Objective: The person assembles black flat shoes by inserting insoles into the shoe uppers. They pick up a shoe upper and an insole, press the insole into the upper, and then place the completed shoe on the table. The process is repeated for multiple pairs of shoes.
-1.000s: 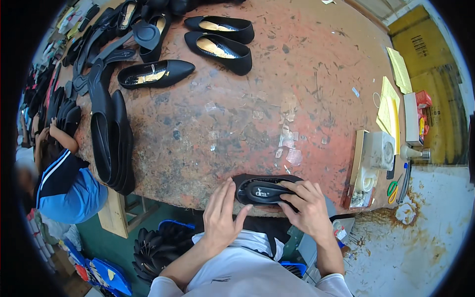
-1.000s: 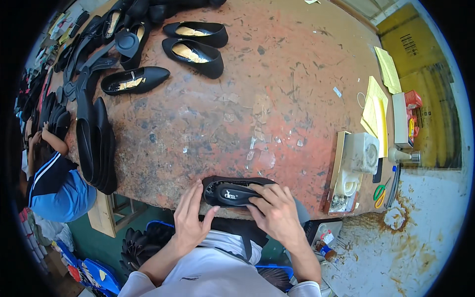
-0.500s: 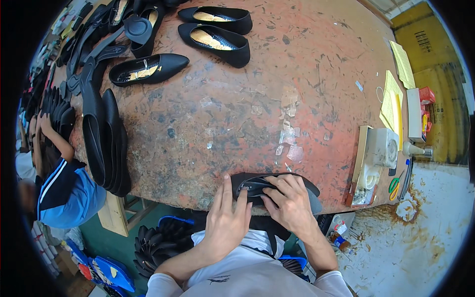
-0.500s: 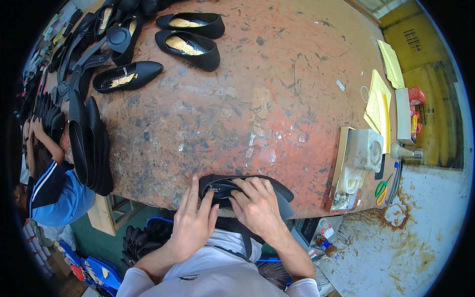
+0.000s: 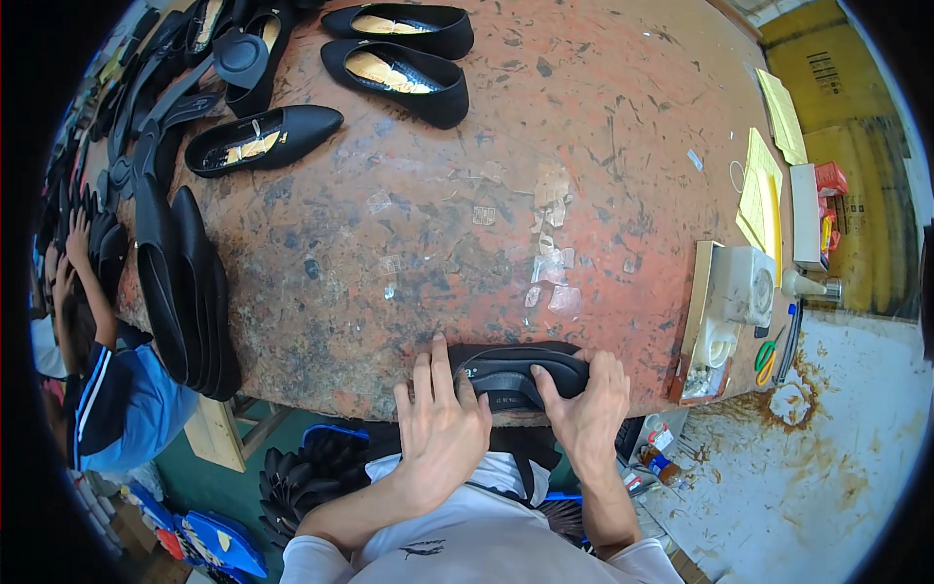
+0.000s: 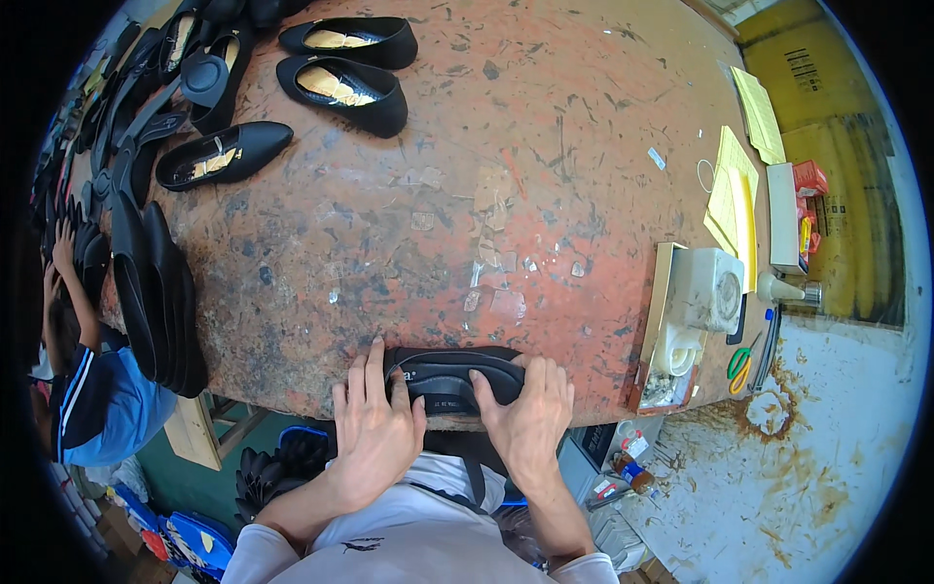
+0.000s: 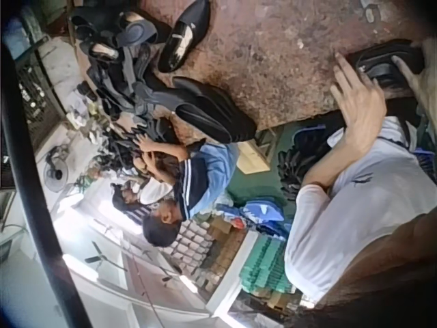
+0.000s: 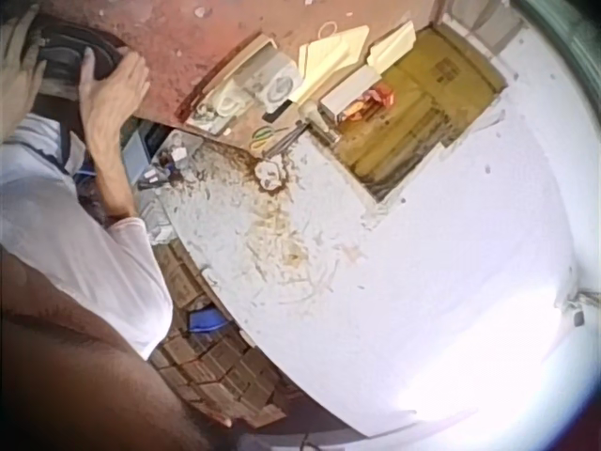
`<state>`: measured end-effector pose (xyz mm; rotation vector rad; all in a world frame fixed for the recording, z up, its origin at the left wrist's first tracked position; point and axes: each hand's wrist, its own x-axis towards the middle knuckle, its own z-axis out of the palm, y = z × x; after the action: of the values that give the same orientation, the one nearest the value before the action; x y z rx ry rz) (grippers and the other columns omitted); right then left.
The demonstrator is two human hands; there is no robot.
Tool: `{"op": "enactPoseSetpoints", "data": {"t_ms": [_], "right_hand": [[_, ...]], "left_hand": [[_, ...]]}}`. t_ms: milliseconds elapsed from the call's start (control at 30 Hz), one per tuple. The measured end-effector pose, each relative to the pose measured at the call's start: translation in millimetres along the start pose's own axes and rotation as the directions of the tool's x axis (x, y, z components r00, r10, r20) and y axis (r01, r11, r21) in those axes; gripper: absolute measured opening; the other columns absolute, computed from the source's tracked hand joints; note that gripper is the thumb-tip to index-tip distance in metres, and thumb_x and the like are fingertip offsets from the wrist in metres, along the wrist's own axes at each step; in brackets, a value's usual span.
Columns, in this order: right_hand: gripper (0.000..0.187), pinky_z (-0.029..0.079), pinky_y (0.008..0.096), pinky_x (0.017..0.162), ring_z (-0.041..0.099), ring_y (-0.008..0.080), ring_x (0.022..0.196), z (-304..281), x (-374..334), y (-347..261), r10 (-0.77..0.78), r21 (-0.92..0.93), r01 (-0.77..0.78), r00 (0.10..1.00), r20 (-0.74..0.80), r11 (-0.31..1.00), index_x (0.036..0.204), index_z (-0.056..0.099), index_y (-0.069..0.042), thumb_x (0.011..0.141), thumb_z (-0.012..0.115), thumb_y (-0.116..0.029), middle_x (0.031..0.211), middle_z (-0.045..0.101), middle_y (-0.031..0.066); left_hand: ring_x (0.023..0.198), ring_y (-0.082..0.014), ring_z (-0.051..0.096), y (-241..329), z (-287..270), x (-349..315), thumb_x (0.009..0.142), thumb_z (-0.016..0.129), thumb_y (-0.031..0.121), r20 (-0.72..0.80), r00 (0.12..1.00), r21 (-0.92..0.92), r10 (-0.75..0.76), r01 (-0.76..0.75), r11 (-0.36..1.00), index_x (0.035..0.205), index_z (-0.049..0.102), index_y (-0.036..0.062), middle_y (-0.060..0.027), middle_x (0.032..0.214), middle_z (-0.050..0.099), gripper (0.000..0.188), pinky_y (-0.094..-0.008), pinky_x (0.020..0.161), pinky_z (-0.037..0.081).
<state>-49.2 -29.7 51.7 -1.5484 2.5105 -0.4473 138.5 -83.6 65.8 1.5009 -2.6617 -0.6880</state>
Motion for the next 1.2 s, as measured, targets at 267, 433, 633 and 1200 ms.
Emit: {"op": "enactPoseSetpoints", "data": {"t_ms": [267, 433, 633, 1200], "right_hand": [[0.039, 0.046, 0.0463, 0.081, 0.065, 0.0339, 0.091, 8, 6, -5, -0.031, 0.022, 0.031, 1.000, 0.002, 0.999, 0.100, 0.064, -0.007, 0.078, 0.092, -0.024, 0.093, 0.065, 0.0111], [0.020, 0.054, 0.0532, 0.081, 0.067, 0.0392, 0.091, -9, 45, -11, -0.083, 0.132, 0.077, 0.995, 0.047, 0.988, 0.101, 0.065, -0.001, 0.087, 0.079, -0.006, 0.107, 0.068, 0.0159], [0.106, 0.031, 0.0680, 0.124, 0.043, 0.0528, 0.151, -35, -39, -36, -0.180, 0.001, 0.190, 0.931, 0.319, 0.982, 0.153, 0.043, 0.020, 0.091, 0.074, -0.060, 0.159, 0.047, 0.0368], [0.103, 0.006, 0.0587, 0.134, 0.022, 0.0485, 0.162, 22, 7, -22, -0.096, -0.131, 0.128, 0.970, 0.225, 0.983, 0.160, 0.028, 0.020, 0.101, 0.057, -0.060, 0.168, 0.029, 0.0402]], "left_hand": [[0.133, -0.0483, 0.053, -11, -1, 7, 0.090, 0.079, 0.023, -0.041, 0.992, -0.133, 0.123, -0.127, 0.983, 0.114, 0.071, -0.0157, -0.0330, 0.157, 0.045, 0.046, -0.0561, 0.104, 0.052], [0.103, -0.0416, 0.065, -1, 5, -4, 0.086, 0.084, 0.028, 0.030, 0.895, -0.284, 0.446, -0.420, 0.862, 0.120, 0.072, -0.0023, -0.0231, 0.154, 0.051, 0.048, -0.0461, 0.083, 0.063], [0.084, -0.0345, 0.065, 30, 68, 15, 0.087, 0.074, 0.025, -0.032, 0.935, -0.307, 0.352, -0.345, 0.887, 0.124, 0.072, 0.0060, -0.0189, 0.143, 0.062, 0.042, -0.0446, 0.067, 0.063], [0.100, -0.0394, 0.066, 28, 131, 21, 0.080, 0.084, 0.036, 0.093, 0.971, -0.466, 0.222, -0.154, 0.871, 0.109, 0.075, -0.0004, -0.0207, 0.114, 0.069, 0.048, -0.0492, 0.075, 0.060]]}}
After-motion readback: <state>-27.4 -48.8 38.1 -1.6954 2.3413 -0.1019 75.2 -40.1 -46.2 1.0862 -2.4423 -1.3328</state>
